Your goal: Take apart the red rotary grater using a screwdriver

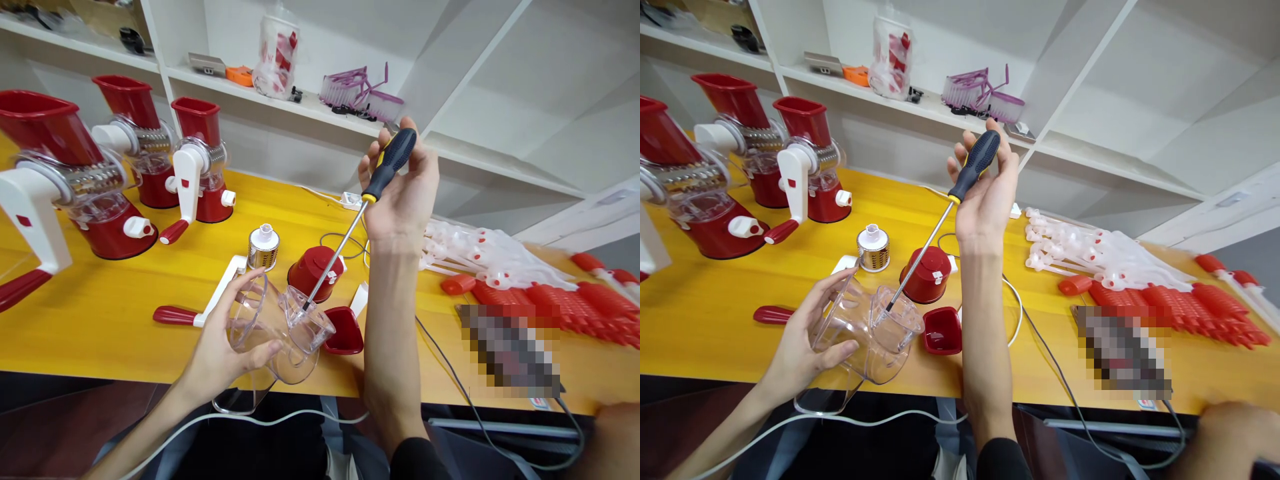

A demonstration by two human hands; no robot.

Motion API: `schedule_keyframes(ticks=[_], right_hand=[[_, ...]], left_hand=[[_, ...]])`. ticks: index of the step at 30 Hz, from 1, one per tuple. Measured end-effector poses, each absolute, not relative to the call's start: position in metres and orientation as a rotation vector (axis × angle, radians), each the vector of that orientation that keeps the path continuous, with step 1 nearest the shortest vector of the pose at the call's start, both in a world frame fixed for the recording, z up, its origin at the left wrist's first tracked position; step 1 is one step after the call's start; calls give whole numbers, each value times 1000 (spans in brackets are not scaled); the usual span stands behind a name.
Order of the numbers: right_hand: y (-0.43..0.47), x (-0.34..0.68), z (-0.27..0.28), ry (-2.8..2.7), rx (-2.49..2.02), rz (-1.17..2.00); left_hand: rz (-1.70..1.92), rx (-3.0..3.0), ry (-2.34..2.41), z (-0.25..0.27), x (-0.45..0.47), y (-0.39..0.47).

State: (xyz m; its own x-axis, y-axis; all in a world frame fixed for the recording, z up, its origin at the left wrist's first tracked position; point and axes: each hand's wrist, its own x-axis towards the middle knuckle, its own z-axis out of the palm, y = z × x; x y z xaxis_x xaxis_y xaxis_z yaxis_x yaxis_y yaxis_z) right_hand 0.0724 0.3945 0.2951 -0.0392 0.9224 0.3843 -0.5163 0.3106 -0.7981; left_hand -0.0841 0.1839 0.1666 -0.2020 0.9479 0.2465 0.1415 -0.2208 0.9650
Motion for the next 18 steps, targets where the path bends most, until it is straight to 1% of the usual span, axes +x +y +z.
schedule_keyframes(ticks=[4,9,18], right_hand=[[394,70,297,-1015,-468,1254],[401,65,294,-954,-521,1203],[391,70,298,-984,-405,1335]], left_hand=[[1500,1362,1338,168,-83,183],[1489,1354,1336,171,-82,183],[1519,1333,1317,168,-84,183]])
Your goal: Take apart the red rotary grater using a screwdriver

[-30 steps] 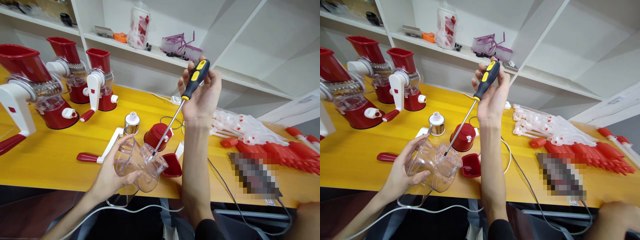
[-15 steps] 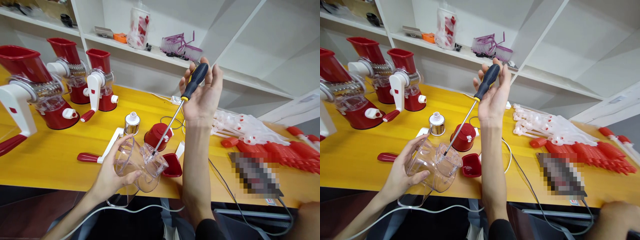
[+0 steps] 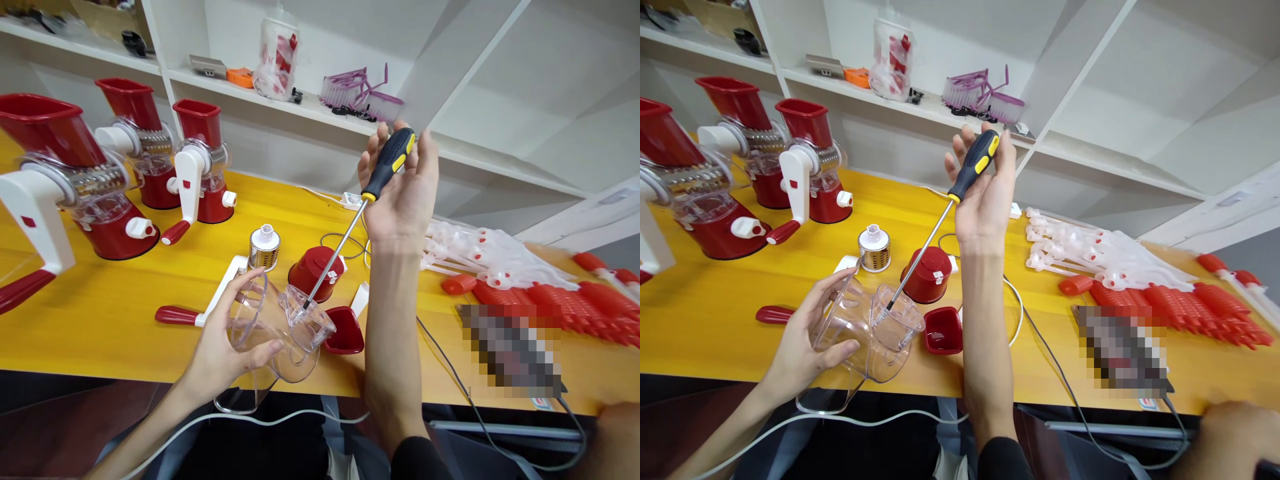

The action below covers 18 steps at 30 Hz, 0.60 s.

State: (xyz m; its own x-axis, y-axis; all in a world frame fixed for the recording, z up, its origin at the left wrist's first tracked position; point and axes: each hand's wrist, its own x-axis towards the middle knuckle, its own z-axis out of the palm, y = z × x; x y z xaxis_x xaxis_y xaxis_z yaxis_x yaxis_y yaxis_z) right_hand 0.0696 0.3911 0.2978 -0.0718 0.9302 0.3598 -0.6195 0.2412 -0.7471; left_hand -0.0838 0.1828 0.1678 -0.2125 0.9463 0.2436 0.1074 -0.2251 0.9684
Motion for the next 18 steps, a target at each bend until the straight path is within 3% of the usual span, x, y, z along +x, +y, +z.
schedule_keyframes(ticks=[18], right_hand=[[389,73,302,-1065,-482,1199]], left_hand=[[1569,1441,1308,158,-86,186]])
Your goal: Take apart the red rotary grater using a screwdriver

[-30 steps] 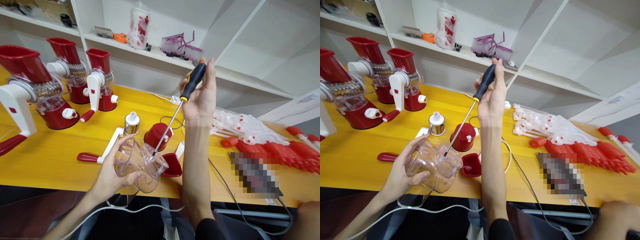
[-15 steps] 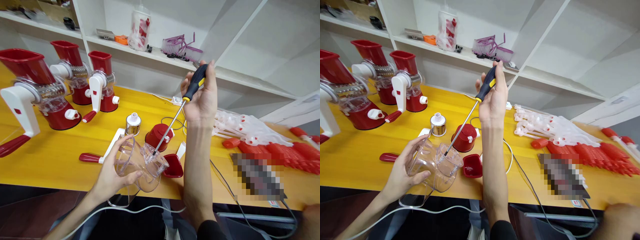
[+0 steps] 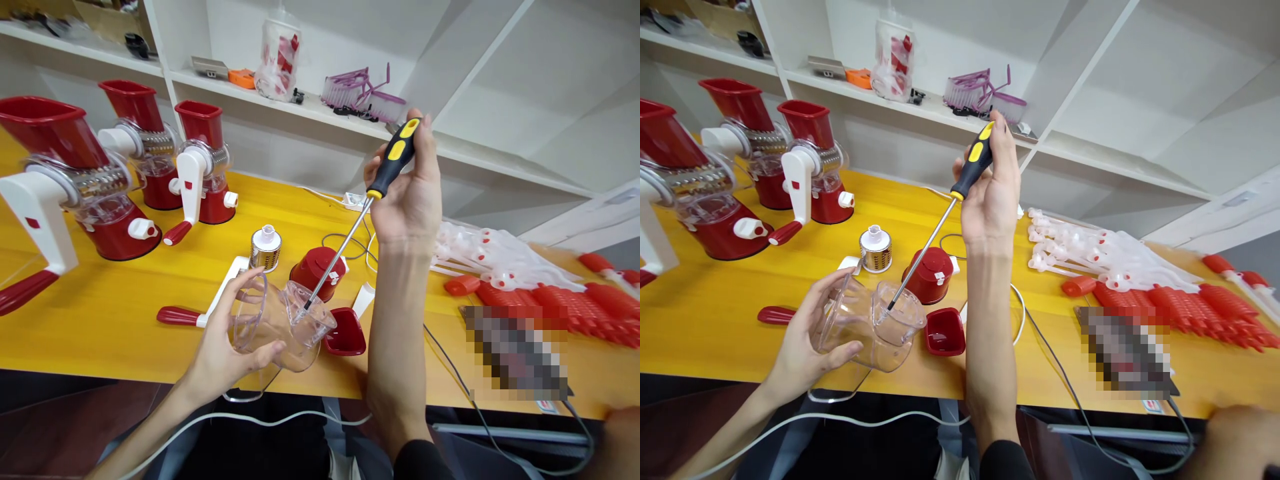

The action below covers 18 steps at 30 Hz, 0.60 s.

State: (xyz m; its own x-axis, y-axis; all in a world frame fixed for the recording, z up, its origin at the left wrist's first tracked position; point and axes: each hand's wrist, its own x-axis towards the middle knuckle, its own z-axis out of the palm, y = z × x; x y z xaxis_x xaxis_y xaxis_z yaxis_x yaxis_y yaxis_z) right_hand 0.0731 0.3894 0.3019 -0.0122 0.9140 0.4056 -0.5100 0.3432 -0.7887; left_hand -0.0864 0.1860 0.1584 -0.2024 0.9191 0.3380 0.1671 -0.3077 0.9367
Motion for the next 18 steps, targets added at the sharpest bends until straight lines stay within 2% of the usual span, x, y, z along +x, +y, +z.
schedule_keyframes(ticks=[10,15,18], right_hand=[[323,79,332,-1262,-286,1027],[295,70,333,-1371,-347,656],[288,69,332,-1406,-246,714]], left_hand=[[1675,1660,1199,142,-84,201],[1640,1731,1133,136,-85,209],[1611,1742,1109,133,-86,213]])
